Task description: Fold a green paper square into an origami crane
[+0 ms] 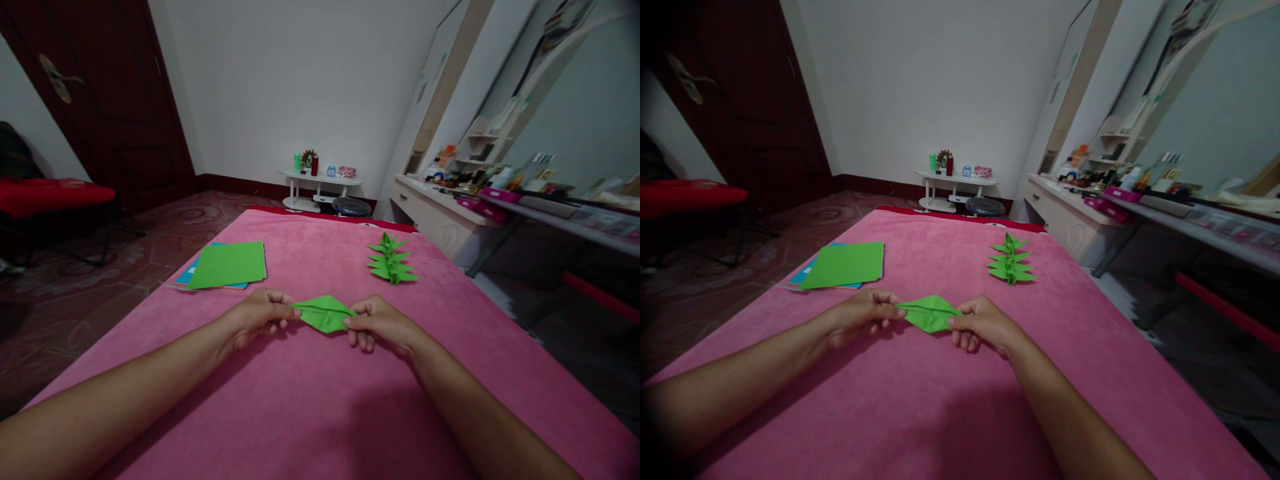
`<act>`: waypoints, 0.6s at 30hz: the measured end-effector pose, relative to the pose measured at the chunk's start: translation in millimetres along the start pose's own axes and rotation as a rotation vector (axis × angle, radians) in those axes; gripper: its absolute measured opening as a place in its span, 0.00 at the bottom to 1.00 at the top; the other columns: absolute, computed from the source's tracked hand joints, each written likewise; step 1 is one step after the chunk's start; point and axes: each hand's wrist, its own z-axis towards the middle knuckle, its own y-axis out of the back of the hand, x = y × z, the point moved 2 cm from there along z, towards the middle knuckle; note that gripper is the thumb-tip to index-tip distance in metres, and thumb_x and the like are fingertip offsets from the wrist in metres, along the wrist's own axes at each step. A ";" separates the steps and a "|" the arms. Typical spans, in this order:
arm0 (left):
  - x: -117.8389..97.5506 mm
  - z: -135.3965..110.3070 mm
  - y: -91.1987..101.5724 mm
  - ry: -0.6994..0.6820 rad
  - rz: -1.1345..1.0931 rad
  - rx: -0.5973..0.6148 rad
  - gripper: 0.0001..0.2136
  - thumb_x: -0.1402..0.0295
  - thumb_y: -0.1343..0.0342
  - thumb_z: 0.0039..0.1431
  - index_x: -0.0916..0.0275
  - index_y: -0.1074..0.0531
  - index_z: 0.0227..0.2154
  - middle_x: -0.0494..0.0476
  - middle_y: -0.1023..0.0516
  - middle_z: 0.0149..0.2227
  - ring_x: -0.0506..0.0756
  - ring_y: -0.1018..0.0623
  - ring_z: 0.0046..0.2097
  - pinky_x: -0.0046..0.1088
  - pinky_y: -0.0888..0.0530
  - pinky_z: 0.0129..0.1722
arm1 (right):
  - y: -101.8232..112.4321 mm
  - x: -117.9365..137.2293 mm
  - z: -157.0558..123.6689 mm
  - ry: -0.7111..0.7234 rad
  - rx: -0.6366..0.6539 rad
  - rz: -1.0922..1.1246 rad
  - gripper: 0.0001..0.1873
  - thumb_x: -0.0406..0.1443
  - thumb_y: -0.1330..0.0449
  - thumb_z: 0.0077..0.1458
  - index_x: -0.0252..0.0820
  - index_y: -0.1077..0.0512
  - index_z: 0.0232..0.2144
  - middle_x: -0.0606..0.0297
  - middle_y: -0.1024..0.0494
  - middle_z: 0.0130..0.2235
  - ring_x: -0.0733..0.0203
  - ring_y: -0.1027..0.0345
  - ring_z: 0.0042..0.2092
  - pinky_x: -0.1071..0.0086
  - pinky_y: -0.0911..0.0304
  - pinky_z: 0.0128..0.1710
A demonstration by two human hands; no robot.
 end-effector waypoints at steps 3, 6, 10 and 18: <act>6.2 2.1 -3.0 -0.028 0.171 0.015 0.18 0.64 0.36 0.42 0.68 0.27 0.36 0.53 0.26 0.23 0.47 0.31 0.20 0.21 0.37 0.18 | 3.2 -7.3 3.7 -0.074 -0.006 -0.060 0.12 0.38 0.40 0.46 0.34 0.30 0.17 0.66 0.27 0.16 0.73 0.41 0.13 0.80 0.44 0.12; -4.2 -3.2 -7.2 -0.422 0.593 -0.136 0.17 0.64 0.40 0.48 0.66 0.27 0.41 0.59 0.23 0.32 0.54 0.25 0.31 0.31 0.28 0.30 | 6.7 -9.7 5.7 -0.095 -0.014 -0.143 0.13 0.35 0.43 0.46 0.35 0.31 0.14 0.68 0.29 0.14 0.74 0.44 0.12 0.81 0.48 0.11; -12.5 -15.5 -25.5 -0.952 1.070 -0.127 0.18 0.65 0.49 0.58 0.58 0.33 0.52 0.62 0.31 0.54 0.60 0.32 0.55 0.44 0.35 0.54 | 7.6 -6.9 5.0 -0.094 -0.038 -0.230 0.12 0.33 0.45 0.45 0.36 0.32 0.14 0.69 0.31 0.13 0.75 0.46 0.12 0.80 0.54 0.10; 13.5 -4.7 -49.1 -1.057 1.130 0.064 0.17 0.72 0.58 0.63 0.64 0.34 0.53 0.62 0.29 0.54 0.54 0.30 0.55 0.33 0.33 0.55 | 9.8 0.9 0.8 -0.112 -0.157 -0.636 0.10 0.36 0.43 0.46 0.38 0.33 0.17 0.68 0.32 0.16 0.70 0.43 0.17 0.75 0.50 0.17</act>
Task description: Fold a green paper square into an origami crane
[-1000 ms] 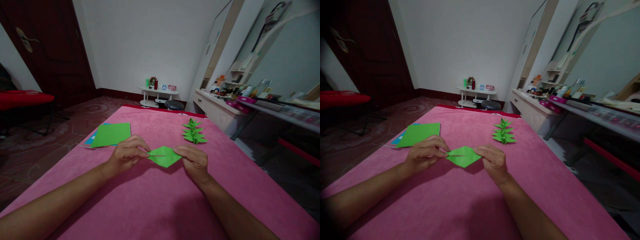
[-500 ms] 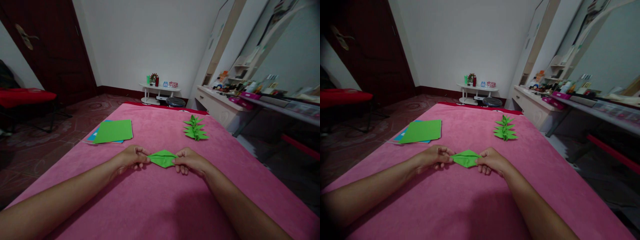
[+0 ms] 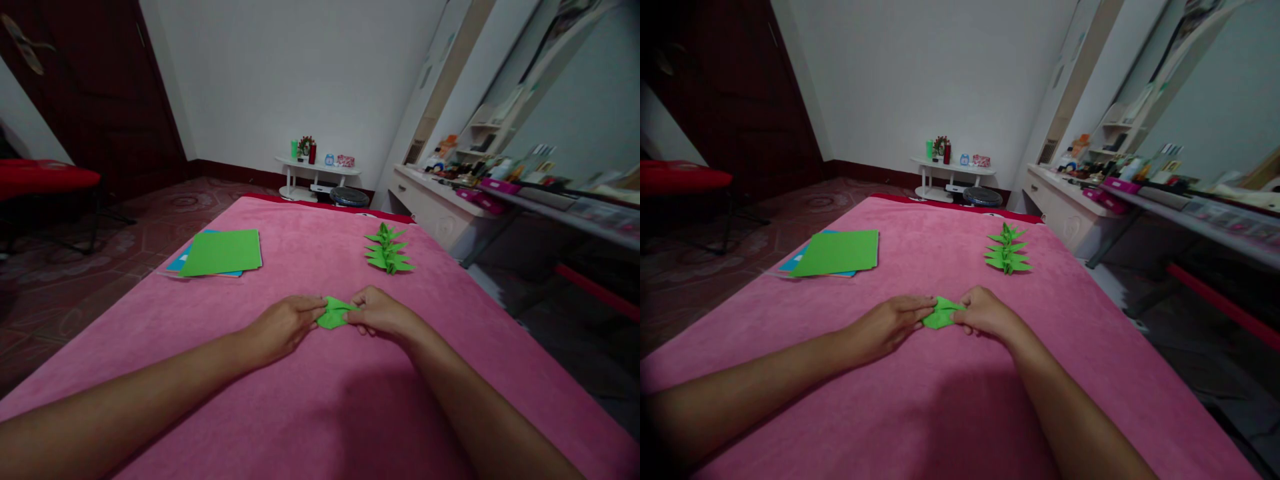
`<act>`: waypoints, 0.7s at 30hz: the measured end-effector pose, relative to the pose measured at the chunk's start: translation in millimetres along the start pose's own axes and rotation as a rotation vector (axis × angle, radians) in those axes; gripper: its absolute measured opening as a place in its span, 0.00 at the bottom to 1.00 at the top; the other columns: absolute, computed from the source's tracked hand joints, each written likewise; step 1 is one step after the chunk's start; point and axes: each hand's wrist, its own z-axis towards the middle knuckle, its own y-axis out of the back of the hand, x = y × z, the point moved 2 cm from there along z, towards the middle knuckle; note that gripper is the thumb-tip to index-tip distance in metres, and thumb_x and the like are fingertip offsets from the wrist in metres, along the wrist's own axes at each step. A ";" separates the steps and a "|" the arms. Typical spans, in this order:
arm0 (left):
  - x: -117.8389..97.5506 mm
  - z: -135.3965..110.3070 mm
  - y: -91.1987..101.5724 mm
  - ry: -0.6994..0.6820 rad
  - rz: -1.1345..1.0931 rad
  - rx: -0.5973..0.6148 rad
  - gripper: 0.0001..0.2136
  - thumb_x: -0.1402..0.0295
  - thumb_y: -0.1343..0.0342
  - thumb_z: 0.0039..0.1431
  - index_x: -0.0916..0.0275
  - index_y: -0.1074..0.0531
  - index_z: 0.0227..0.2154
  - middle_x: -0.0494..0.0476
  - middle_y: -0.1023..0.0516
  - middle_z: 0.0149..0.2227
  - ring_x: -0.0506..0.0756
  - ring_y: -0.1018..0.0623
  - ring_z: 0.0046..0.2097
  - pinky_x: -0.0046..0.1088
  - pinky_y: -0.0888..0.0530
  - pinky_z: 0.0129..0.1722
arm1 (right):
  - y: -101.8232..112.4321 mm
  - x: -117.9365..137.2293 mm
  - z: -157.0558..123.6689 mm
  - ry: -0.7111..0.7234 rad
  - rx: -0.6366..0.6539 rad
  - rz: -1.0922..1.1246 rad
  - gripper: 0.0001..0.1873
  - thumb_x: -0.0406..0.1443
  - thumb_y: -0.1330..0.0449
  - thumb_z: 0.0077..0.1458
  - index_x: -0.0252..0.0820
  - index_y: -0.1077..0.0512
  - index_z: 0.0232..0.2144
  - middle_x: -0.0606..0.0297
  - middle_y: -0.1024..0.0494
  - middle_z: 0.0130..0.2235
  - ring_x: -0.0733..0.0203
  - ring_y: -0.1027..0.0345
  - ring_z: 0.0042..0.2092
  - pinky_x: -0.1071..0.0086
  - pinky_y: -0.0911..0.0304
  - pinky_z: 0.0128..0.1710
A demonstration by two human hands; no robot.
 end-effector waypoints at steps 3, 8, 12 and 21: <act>2.0 0.5 -0.8 0.022 -0.023 0.005 0.16 0.71 0.57 0.63 0.65 0.31 0.51 0.62 0.28 0.52 0.54 0.29 0.54 0.32 0.32 0.54 | 10.3 5.7 -8.1 0.023 -0.284 -0.369 0.11 0.41 0.35 0.40 0.40 0.30 0.22 0.67 0.29 0.22 0.66 0.39 0.23 0.72 0.51 0.22; 4.1 5.2 1.6 0.127 -0.153 -0.027 0.14 0.67 0.52 0.61 0.61 0.25 0.44 0.59 0.24 0.49 0.55 0.26 0.49 0.33 0.31 0.51 | 8.9 24.9 -21.6 0.283 -0.503 -0.480 0.08 0.34 0.35 0.42 0.43 0.28 0.29 0.65 0.26 0.32 0.63 0.36 0.33 0.71 0.49 0.30; 7.8 10.3 -2.4 0.271 -0.298 -0.079 0.11 0.69 0.50 0.58 0.59 0.22 0.37 0.57 0.21 0.42 0.55 0.23 0.44 0.32 0.29 0.46 | -9.9 23.5 -17.3 0.388 -0.413 -0.265 0.02 0.31 0.39 0.46 0.42 0.28 0.25 0.66 0.26 0.27 0.65 0.37 0.29 0.72 0.49 0.27; 14.7 10.7 -12.4 0.412 -0.451 -0.207 0.12 0.75 0.42 0.48 0.61 0.23 0.37 0.56 0.21 0.38 0.54 0.23 0.39 0.30 0.27 0.42 | -30.4 -0.6 -7.4 0.302 -0.410 -0.068 0.06 0.32 0.38 0.44 0.44 0.31 0.28 0.71 0.29 0.25 0.67 0.38 0.26 0.75 0.48 0.25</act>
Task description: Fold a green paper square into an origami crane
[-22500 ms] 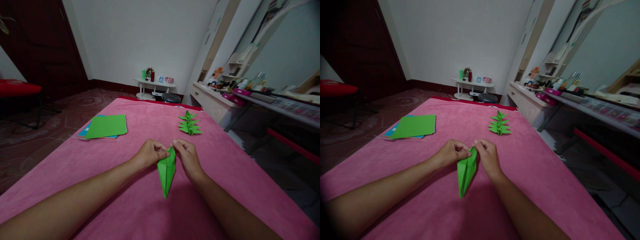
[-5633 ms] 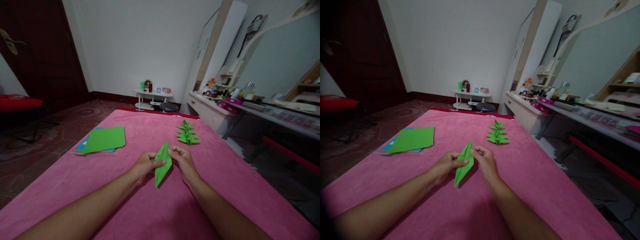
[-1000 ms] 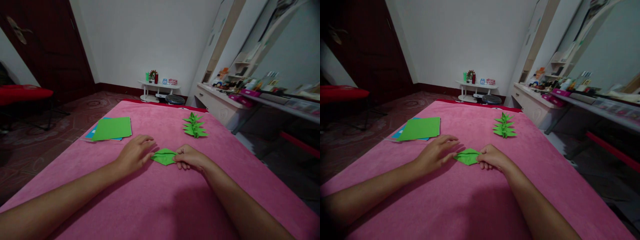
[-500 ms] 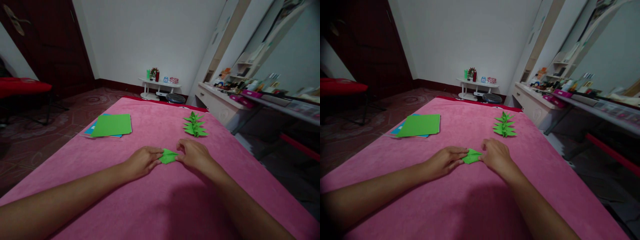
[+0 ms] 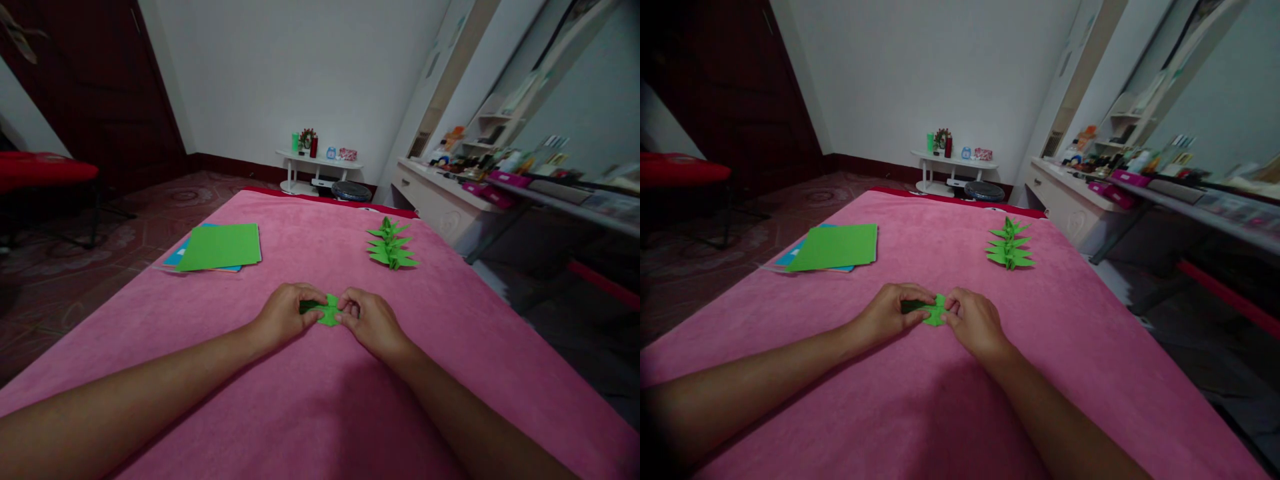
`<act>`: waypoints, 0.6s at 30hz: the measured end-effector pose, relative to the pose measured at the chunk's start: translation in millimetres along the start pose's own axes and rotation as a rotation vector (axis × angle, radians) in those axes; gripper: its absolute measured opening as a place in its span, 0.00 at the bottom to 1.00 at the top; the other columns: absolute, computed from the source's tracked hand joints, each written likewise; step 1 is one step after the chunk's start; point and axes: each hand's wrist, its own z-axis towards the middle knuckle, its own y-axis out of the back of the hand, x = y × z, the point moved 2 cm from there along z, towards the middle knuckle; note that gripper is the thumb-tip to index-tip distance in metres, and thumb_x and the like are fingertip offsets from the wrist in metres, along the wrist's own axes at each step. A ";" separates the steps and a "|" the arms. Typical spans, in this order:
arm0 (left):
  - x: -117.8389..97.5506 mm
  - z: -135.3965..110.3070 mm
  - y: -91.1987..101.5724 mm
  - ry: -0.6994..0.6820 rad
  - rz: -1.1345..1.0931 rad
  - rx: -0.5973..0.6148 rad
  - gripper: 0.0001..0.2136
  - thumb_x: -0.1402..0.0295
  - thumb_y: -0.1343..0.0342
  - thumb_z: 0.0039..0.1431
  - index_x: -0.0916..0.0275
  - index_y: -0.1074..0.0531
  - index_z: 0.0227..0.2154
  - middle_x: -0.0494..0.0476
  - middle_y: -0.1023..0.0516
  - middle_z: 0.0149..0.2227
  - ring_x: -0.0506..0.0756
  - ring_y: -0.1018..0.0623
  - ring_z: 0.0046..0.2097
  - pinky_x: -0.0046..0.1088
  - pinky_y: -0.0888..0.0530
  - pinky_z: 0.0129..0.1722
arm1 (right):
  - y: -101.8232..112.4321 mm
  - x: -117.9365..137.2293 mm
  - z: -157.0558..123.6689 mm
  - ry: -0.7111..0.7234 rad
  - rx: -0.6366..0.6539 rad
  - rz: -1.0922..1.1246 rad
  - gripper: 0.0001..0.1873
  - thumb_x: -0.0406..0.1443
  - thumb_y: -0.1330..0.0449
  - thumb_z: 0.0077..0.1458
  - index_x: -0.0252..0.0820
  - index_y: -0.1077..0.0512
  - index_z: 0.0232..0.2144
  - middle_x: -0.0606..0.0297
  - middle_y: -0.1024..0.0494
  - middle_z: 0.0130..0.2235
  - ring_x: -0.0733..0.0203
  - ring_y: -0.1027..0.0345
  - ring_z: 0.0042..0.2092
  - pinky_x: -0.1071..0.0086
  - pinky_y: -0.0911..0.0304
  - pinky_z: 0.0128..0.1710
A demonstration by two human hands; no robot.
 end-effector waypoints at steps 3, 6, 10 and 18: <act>0.2 -0.9 0.6 0.012 -0.006 0.001 0.13 0.76 0.44 0.49 0.62 0.23 0.39 0.56 0.21 0.38 0.54 0.24 0.39 0.30 0.28 0.42 | -1.7 -1.6 -1.3 0.002 -0.006 0.030 0.11 0.30 0.39 0.45 0.45 0.33 0.34 0.73 0.30 0.25 0.67 0.38 0.26 0.75 0.49 0.25; 1.0 -1.7 1.5 0.020 -0.036 0.011 0.14 0.79 0.48 0.50 0.62 0.23 0.39 0.56 0.21 0.39 0.53 0.23 0.40 0.30 0.28 0.44 | -2.0 -2.6 -2.2 0.014 0.009 0.039 0.12 0.29 0.41 0.46 0.45 0.34 0.35 0.73 0.30 0.25 0.67 0.39 0.26 0.75 0.49 0.25; 4.1 -2.0 2.7 0.001 -0.044 0.042 0.16 0.80 0.50 0.51 0.62 0.24 0.40 0.56 0.21 0.41 0.53 0.24 0.43 0.30 0.29 0.47 | -1.4 -6.8 -1.6 0.004 0.030 0.060 0.12 0.29 0.44 0.45 0.44 0.34 0.35 0.73 0.32 0.24 0.67 0.40 0.25 0.75 0.50 0.24; 0.5 0.8 4.3 0.024 -0.096 0.065 0.17 0.81 0.51 0.50 0.62 0.23 0.38 0.57 0.21 0.40 0.53 0.24 0.42 0.29 0.28 0.44 | -6.3 -17.2 3.2 -0.074 0.021 0.116 0.12 0.27 0.45 0.42 0.43 0.33 0.33 0.72 0.33 0.23 0.68 0.42 0.24 0.75 0.49 0.23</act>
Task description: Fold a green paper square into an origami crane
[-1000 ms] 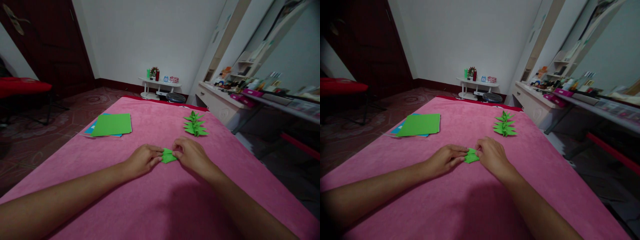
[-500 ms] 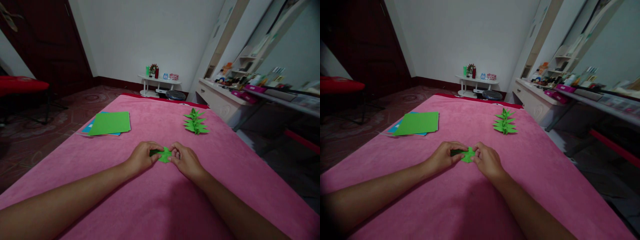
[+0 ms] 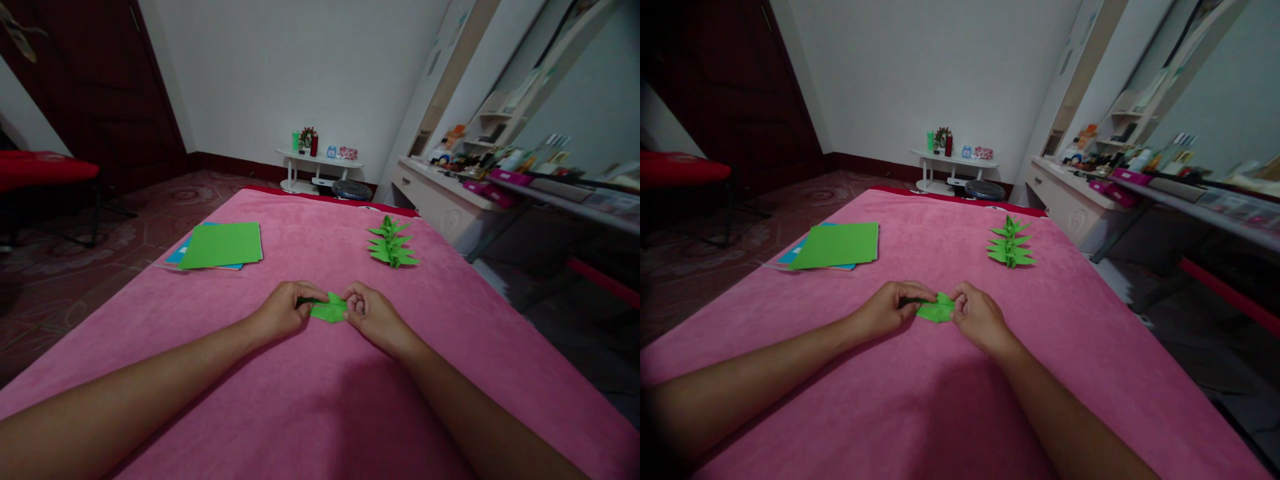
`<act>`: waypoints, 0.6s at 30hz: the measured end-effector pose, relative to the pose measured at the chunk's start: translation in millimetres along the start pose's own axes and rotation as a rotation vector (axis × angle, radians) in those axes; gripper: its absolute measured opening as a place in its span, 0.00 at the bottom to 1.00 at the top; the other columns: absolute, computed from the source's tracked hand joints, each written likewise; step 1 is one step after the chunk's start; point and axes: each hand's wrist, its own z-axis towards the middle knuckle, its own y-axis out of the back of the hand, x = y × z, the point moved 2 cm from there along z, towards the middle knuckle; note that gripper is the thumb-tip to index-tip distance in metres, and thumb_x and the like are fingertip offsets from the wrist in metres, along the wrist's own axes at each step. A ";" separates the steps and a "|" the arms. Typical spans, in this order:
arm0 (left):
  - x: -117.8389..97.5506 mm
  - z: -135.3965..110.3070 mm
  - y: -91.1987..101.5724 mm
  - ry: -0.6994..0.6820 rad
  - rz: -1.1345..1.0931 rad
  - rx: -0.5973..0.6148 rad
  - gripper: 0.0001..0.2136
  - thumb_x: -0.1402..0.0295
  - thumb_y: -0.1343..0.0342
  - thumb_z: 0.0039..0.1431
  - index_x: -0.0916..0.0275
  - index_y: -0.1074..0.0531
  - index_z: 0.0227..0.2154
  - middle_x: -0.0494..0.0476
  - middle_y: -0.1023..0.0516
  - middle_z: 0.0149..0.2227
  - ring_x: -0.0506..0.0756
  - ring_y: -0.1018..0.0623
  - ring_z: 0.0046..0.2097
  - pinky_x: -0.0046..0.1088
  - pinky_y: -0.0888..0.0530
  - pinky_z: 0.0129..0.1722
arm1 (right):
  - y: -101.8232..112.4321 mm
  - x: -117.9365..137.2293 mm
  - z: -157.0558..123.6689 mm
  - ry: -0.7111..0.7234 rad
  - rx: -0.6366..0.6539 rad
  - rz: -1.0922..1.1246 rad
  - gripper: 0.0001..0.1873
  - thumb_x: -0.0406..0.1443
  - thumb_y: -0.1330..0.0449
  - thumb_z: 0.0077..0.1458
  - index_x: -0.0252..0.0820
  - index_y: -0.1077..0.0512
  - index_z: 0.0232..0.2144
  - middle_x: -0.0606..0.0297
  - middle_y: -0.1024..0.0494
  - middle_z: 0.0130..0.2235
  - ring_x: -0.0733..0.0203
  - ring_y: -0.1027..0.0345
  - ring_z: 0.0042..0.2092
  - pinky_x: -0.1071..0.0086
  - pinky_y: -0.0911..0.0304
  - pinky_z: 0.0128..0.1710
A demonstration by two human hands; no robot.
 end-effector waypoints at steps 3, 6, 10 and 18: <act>-3.2 1.4 -2.2 0.043 0.001 -0.021 0.10 0.73 0.46 0.52 0.62 0.22 0.35 0.57 0.21 0.37 0.54 0.24 0.39 0.29 0.28 0.41 | -2.6 2.3 0.3 -0.044 -0.010 0.007 0.12 0.28 0.44 0.43 0.43 0.33 0.33 0.72 0.33 0.23 0.68 0.42 0.24 0.76 0.49 0.23; -3.2 1.8 -4.5 0.031 0.038 -0.055 0.08 0.69 0.42 0.50 0.61 0.22 0.33 0.57 0.22 0.35 0.54 0.24 0.37 0.29 0.28 0.39 | -3.7 6.3 -1.2 -0.055 -0.013 0.016 0.11 0.31 0.40 0.43 0.43 0.33 0.33 0.72 0.32 0.25 0.68 0.41 0.25 0.76 0.49 0.23; -0.4 0.9 -4.8 -0.005 -0.002 -0.052 0.07 0.71 0.42 0.51 0.61 0.22 0.32 0.57 0.23 0.36 0.53 0.24 0.38 0.28 0.28 0.40 | -2.1 9.5 -4.0 -0.042 -0.001 0.037 0.11 0.33 0.37 0.41 0.42 0.31 0.31 0.71 0.31 0.26 0.68 0.40 0.26 0.76 0.47 0.24; -6.3 -2.0 1.2 -0.073 0.000 0.036 0.14 0.71 0.37 0.46 0.57 0.23 0.39 0.57 0.23 0.41 0.55 0.25 0.42 0.31 0.29 0.43 | 2.4 13.5 -6.8 0.040 0.054 0.047 0.06 0.31 0.37 0.40 0.42 0.26 0.26 0.70 0.28 0.26 0.67 0.40 0.28 0.74 0.45 0.28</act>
